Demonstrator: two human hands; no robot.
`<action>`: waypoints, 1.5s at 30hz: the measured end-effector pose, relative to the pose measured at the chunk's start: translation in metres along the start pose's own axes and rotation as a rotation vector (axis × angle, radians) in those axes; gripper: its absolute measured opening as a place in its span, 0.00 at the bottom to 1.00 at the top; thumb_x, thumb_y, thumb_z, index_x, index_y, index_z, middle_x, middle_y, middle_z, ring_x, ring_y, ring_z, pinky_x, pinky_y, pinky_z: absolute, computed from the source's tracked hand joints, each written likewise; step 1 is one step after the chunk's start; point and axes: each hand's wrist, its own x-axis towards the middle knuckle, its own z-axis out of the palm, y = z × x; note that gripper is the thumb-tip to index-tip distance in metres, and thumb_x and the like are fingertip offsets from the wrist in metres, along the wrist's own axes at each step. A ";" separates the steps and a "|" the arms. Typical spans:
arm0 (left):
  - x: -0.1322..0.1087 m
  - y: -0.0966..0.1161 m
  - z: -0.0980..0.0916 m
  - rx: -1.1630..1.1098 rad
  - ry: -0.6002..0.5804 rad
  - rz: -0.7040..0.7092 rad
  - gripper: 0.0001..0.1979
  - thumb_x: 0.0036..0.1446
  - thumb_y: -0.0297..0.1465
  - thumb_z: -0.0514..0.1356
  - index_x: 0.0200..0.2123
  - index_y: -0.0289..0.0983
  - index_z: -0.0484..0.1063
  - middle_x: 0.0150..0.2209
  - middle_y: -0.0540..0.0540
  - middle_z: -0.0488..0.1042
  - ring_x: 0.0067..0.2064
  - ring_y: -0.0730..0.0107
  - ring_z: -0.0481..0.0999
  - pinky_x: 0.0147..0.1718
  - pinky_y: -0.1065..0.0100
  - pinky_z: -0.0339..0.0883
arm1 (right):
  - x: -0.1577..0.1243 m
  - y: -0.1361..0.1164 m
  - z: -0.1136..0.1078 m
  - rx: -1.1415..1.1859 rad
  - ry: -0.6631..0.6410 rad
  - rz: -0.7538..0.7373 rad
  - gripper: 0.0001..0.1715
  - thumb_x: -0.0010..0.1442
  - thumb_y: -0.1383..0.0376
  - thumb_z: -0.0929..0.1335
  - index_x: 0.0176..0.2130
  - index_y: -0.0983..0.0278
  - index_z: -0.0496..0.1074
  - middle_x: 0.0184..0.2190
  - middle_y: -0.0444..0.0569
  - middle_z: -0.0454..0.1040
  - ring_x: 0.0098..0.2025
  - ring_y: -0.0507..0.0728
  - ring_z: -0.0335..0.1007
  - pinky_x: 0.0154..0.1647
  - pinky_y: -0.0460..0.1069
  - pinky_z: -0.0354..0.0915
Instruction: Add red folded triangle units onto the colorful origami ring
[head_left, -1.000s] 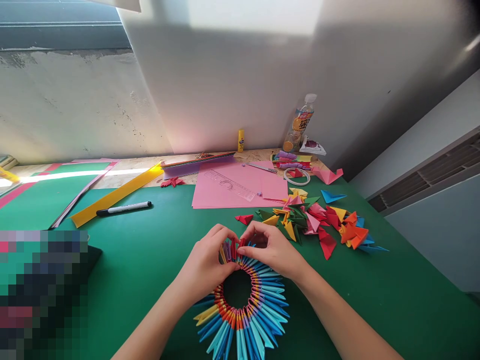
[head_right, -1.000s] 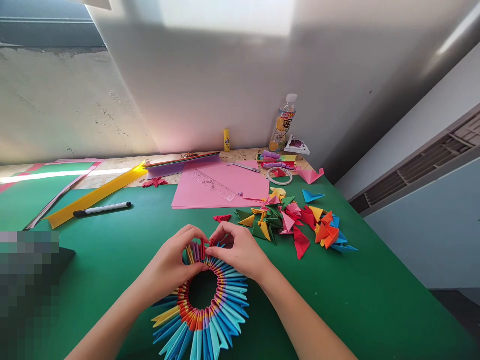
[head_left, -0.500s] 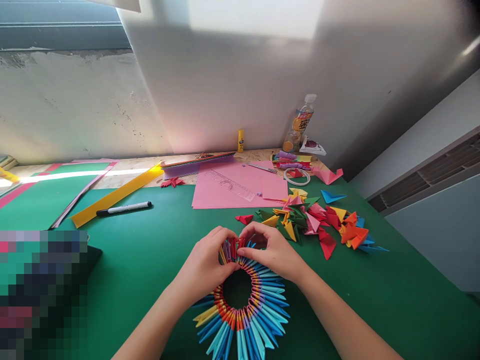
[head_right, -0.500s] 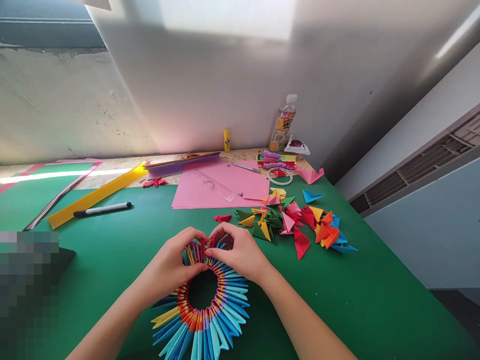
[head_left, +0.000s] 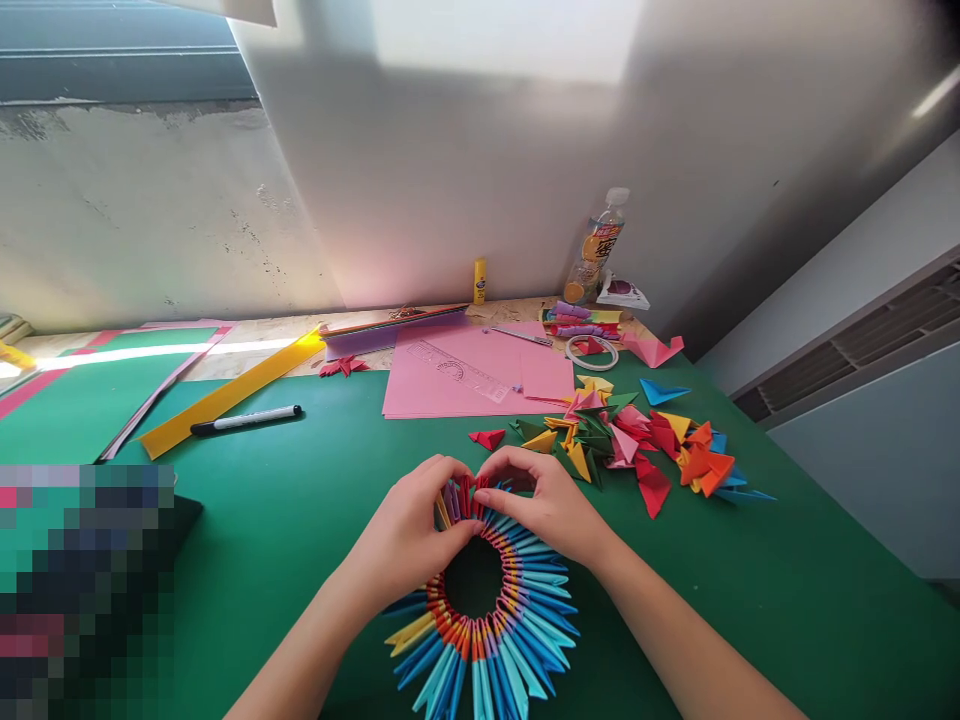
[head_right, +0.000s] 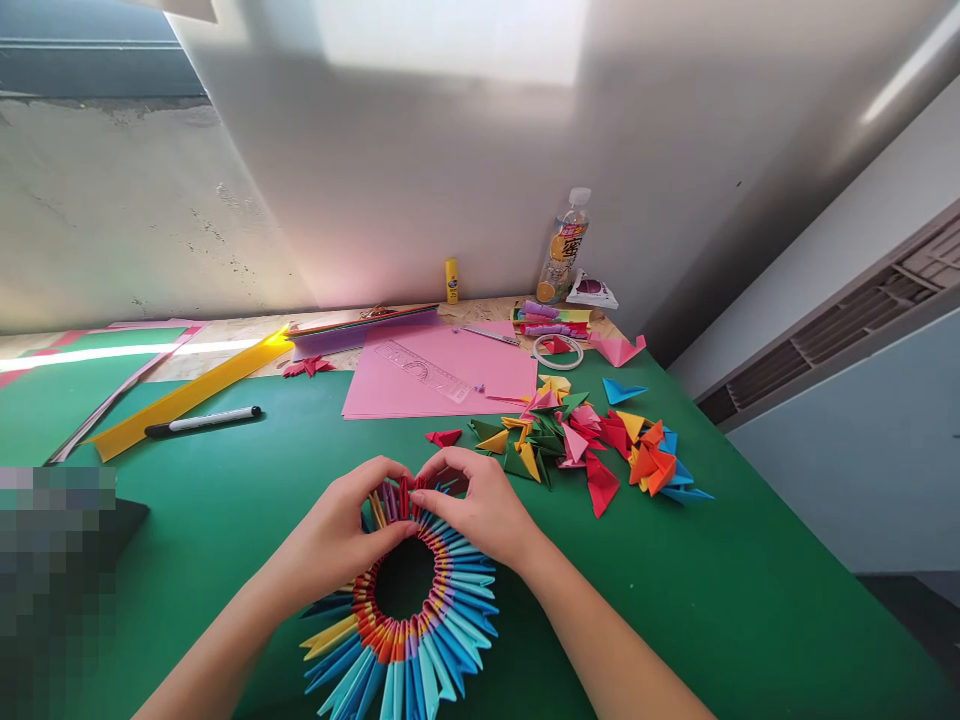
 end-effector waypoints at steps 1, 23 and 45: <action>0.000 0.000 0.000 -0.002 0.000 -0.001 0.11 0.50 0.29 0.59 0.39 0.40 0.66 0.38 0.48 0.72 0.39 0.65 0.71 0.38 0.65 0.63 | 0.000 0.000 -0.001 0.004 0.001 -0.001 0.06 0.51 0.63 0.70 0.31 0.64 0.71 0.30 0.46 0.74 0.34 0.55 0.70 0.36 0.49 0.67; 0.001 0.001 0.000 -0.037 0.007 -0.028 0.07 0.51 0.30 0.59 0.36 0.40 0.67 0.35 0.50 0.73 0.35 0.67 0.71 0.34 0.68 0.64 | -0.022 0.019 -0.110 -0.425 1.128 0.038 0.10 0.50 0.59 0.68 0.32 0.63 0.72 0.29 0.51 0.74 0.31 0.59 0.71 0.33 0.53 0.67; 0.001 0.001 0.000 -0.035 -0.019 -0.040 0.08 0.52 0.30 0.58 0.37 0.40 0.66 0.34 0.51 0.72 0.35 0.68 0.69 0.34 0.68 0.62 | -0.022 0.022 -0.121 -1.013 0.617 0.536 0.12 0.47 0.62 0.65 0.32 0.57 0.76 0.31 0.48 0.78 0.32 0.62 0.71 0.21 0.49 0.55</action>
